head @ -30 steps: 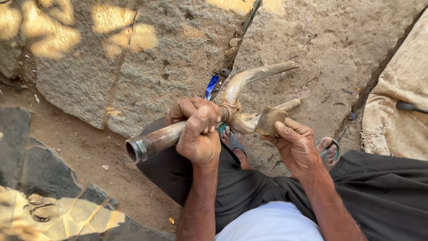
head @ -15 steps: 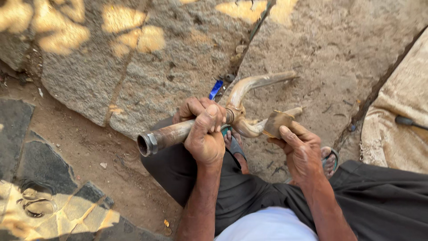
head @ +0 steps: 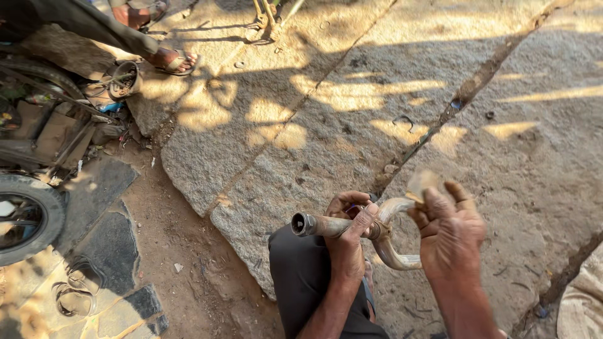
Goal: The person sits on the ground and uses a small metal scraper to remove rust and debris from a curved metal bicycle fork. They rotate the fork to access different surfaces and continue scraping along the tines and stem.
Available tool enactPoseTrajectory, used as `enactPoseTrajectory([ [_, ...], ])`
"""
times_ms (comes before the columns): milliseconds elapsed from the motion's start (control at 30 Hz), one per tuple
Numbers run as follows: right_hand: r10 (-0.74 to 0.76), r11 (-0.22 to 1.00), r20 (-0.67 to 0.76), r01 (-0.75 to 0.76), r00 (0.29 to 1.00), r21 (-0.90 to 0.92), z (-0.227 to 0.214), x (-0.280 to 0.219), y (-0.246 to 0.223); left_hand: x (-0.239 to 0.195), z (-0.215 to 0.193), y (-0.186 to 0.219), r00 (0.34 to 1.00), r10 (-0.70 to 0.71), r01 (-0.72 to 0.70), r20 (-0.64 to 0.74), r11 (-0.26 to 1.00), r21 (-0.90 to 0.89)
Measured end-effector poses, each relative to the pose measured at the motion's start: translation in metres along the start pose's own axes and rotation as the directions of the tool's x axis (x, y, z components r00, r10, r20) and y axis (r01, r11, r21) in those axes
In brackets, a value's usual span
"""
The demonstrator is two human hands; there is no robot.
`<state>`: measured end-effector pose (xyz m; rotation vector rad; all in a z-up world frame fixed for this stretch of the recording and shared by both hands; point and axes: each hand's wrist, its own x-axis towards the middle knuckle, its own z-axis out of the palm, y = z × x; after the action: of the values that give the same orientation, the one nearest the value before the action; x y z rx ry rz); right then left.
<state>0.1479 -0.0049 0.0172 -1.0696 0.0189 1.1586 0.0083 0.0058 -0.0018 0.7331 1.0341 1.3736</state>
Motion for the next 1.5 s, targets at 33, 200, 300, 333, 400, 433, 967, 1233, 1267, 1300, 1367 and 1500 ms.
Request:
enactPoseTrajectory([
  [33,0.08,0.996,-0.126,-0.085,0.989,-0.034,0.004,-0.001,0.004,0.003,0.0,-0.002,1.0,-0.018,0.018,-0.018,1.0,0.009],
  [200,-0.274,0.949,0.167,0.295,0.947,-0.114,0.008,-0.027,0.034,0.004,-0.005,-0.002,0.99,-0.079,0.083,-0.115,0.996,0.035],
  [300,-0.288,0.946,0.158,0.306,0.945,-0.108,0.008,-0.025,0.037,0.004,-0.003,-0.002,0.988,-0.098,0.104,-0.118,0.994,0.044],
  [333,-0.267,0.954,0.161,0.284,0.95,-0.094,0.008,-0.023,0.038,0.003,-0.004,0.0,0.991,-0.09,0.095,-0.104,0.995,0.042],
  [400,-0.248,0.96,0.202,0.269,0.947,-0.079,0.007,-0.02,0.039,0.003,-0.004,0.002,0.991,-0.106,0.113,-0.084,0.991,0.077],
  [433,-0.239,0.963,0.223,0.26,0.945,-0.07,0.006,-0.016,0.04,0.005,-0.003,0.003,0.991,-0.112,0.119,-0.073,0.988,0.096],
  [967,0.14,0.895,0.306,0.012,0.942,-0.446,-0.022,-0.011,0.003,0.001,0.003,0.005,0.997,-0.016,0.027,-0.075,0.987,0.159],
  [1233,0.234,0.845,0.314,-0.033,0.92,-0.535,-0.026,-0.01,0.008,-0.002,0.002,0.007,0.997,-0.012,0.026,-0.071,0.978,0.206],
  [1267,0.23,0.858,0.336,-0.028,0.913,-0.513,-0.027,-0.01,0.008,-0.001,0.003,0.006,0.998,-0.011,0.024,-0.068,0.98,0.197],
  [1300,0.214,0.874,0.35,-0.018,0.912,-0.486,-0.028,-0.01,0.008,0.0,0.004,0.006,0.998,-0.009,0.021,-0.065,0.982,0.187],
  [1367,0.035,0.89,0.262,0.089,0.964,-0.447,-0.026,-0.01,0.012,0.001,0.003,0.005,0.997,-0.01,0.022,-0.07,0.984,0.174],
  [1500,-0.086,0.914,0.213,0.162,0.973,-0.372,-0.026,-0.013,0.014,0.001,-0.001,0.004,0.995,-0.035,0.051,-0.095,0.983,0.176],
])
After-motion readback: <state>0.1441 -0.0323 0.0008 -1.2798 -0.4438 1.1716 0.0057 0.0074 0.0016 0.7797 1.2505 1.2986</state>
